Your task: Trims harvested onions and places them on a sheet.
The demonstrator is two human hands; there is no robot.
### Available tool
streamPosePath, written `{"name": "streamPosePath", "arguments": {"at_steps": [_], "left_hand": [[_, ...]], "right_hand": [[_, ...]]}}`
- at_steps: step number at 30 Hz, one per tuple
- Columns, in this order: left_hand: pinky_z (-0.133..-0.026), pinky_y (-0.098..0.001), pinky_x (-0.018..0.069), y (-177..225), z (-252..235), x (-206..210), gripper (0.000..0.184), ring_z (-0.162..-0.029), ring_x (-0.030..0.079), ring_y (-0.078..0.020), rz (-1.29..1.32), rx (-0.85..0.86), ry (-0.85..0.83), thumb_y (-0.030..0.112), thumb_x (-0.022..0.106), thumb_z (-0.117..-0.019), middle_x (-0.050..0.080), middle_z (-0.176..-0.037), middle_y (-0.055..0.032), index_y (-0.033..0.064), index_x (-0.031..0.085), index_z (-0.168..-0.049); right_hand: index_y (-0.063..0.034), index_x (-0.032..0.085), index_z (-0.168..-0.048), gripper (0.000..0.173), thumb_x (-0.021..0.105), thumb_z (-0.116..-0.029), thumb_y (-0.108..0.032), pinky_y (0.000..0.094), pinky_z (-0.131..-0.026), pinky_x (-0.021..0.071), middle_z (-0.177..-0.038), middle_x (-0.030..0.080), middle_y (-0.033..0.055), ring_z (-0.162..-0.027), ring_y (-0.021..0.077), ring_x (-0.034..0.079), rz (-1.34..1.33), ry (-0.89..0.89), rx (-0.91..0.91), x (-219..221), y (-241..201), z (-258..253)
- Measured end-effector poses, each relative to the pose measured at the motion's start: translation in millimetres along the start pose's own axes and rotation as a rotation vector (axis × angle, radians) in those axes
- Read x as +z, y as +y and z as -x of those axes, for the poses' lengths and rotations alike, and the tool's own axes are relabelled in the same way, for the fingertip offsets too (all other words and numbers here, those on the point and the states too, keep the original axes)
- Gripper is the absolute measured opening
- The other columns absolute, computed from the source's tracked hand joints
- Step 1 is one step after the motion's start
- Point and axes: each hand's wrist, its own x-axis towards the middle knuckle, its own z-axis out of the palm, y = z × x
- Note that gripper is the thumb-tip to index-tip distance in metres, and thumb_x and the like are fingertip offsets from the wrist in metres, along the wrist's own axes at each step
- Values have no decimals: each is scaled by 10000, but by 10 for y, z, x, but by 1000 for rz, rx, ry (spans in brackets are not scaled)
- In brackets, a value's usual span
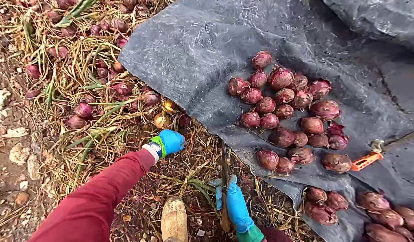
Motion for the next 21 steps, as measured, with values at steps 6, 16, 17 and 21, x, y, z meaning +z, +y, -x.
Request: {"name": "streamPosePath", "arguments": {"at_steps": [6,16,17,21], "left_hand": [[-1069,-509,508,61,119,103,300,-1230,651,-262,247,20,482,357,581,-1024,719,-1262,-66,153,754,-1162],[-874,-643,542,40,-244,-1571,378,-1041,699,-407,233,-84,464,383,660,-951,722,-1035,-222,13,720,-1001],[-891,-620,542,160,-242,-1869,353,-1055,697,-382,263,-26,516,351,651,-958,721,-1053,-209,12,711,-1038],[-979,-480,551,388,-434,-2501,368,-1101,693,-213,392,150,785,395,703,-925,731,-1136,-74,123,701,-1174]], "right_hand": [[-11,690,-1145,974,56,-993,-734,377,-392,514,-614,602,131,-425,231,547,104,-26,-28,73,-70,-122],[9,686,-1133,953,76,-1009,-713,375,-378,515,-612,624,138,-413,234,559,131,-40,-57,258,-42,-104],[9,682,-1123,952,78,-1007,-717,376,-382,521,-609,625,137,-414,235,564,127,-31,-47,250,-2,-76],[10,678,-1105,950,64,-1010,-709,388,-395,535,-611,624,149,-425,246,577,98,4,-31,181,29,21]]}}
